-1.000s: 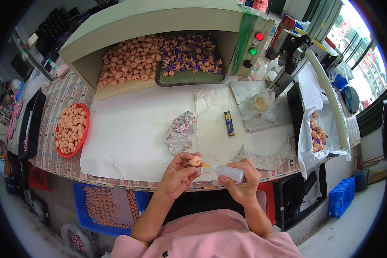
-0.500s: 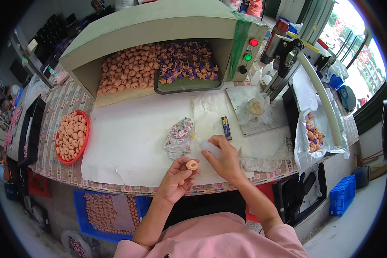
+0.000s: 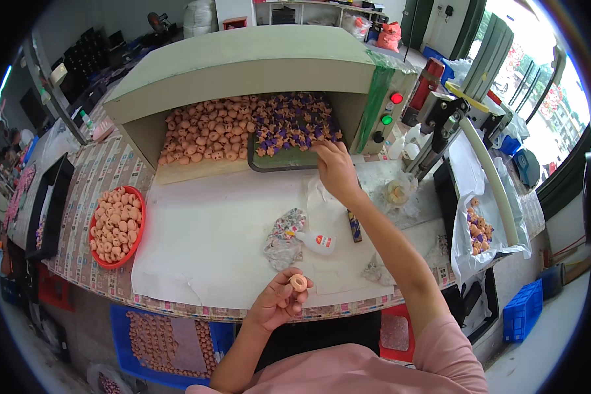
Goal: Manually assemble and inspect small plastic toy head components using a press jig at a factory workbench.
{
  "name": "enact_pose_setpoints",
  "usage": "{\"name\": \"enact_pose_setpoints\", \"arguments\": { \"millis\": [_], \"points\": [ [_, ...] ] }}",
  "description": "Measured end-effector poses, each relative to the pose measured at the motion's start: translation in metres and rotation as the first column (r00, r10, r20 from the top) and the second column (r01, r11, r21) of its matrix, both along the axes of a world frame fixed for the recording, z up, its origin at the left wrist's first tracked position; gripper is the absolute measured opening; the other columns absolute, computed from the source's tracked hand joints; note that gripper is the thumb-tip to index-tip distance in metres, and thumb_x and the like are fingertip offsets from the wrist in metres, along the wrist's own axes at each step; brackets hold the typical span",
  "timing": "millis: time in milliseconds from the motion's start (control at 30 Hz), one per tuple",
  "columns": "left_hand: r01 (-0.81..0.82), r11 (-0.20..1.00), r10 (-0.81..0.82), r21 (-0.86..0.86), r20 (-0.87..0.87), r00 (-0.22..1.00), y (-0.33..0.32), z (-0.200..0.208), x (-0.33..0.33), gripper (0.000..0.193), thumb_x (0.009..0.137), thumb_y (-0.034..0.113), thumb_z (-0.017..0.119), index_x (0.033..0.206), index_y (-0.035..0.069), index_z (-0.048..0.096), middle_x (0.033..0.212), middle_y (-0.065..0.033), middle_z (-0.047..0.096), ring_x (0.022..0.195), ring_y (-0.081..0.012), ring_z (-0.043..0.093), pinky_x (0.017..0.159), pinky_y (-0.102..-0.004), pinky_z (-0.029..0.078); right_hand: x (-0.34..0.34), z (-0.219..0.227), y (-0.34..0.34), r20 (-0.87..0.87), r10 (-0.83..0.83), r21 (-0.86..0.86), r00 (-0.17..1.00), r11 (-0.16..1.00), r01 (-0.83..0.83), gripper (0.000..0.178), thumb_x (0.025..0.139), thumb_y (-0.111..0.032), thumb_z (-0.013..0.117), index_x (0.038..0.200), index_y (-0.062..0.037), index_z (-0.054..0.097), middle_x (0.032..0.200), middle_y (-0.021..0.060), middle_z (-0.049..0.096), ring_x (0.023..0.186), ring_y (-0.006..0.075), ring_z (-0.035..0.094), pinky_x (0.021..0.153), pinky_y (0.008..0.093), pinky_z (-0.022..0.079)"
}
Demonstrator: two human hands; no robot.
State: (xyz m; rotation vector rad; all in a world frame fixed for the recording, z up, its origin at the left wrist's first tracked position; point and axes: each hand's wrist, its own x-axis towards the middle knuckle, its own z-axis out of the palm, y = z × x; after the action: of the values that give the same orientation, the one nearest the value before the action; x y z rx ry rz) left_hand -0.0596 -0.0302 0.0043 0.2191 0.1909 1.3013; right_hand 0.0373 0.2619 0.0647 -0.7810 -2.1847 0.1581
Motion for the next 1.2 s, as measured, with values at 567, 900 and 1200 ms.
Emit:
{"name": "enact_pose_setpoints", "arguments": {
  "millis": [567, 900, 1200],
  "points": [
    [-0.004, 1.000, 0.005, -0.023, 0.066, 0.998, -0.010, 0.001, -0.014, 0.034, 0.092, 0.010, 0.059, 0.125, 0.007, 0.050, 0.114, -0.0164, 0.059, 0.088, -0.0163, 0.062, 0.070, -0.0269, 0.059, -0.009, 0.034, -0.034, -0.191, -0.006, -0.295, 0.982, 0.954, -0.051, 0.016, 0.084, -0.003, 0.064, 0.099, -0.0043, 0.068, 0.091, 0.0082, 0.060, 0.081, 0.0163, 0.061, 0.070, 0.0275, 0.048],
    [-0.052, 0.991, 0.034, -0.120, -0.147, 0.989, -0.007, 0.006, 0.016, 0.035, 0.092, 0.012, 0.060, 0.125, 0.004, 0.051, 0.109, -0.0113, 0.061, 0.087, -0.0136, 0.064, 0.071, -0.0241, 0.059, 0.093, 0.019, -0.197, -0.279, 0.146, -0.720, 0.949, 0.622, -0.307, 0.024, 0.086, -0.003, 0.067, 0.109, 0.0000, 0.064, 0.100, 0.0071, 0.063, 0.089, 0.0128, 0.062, 0.076, 0.0247, 0.051],
    [-0.018, 0.991, -0.025, -0.130, -0.319, 0.948, -0.008, 0.000, 0.048, 0.031, 0.093, 0.015, 0.060, 0.120, 0.002, 0.054, 0.098, -0.0074, 0.063, 0.079, -0.0124, 0.065, 0.067, -0.0253, 0.058, 0.135, 0.017, -0.216, -0.160, 0.269, -0.621, 0.950, 0.721, -0.308, 0.028, 0.074, 0.002, 0.073, 0.102, -0.0029, 0.070, 0.090, 0.0115, 0.068, 0.082, 0.0216, 0.067, 0.073, 0.0299, 0.054]
  ]
}}
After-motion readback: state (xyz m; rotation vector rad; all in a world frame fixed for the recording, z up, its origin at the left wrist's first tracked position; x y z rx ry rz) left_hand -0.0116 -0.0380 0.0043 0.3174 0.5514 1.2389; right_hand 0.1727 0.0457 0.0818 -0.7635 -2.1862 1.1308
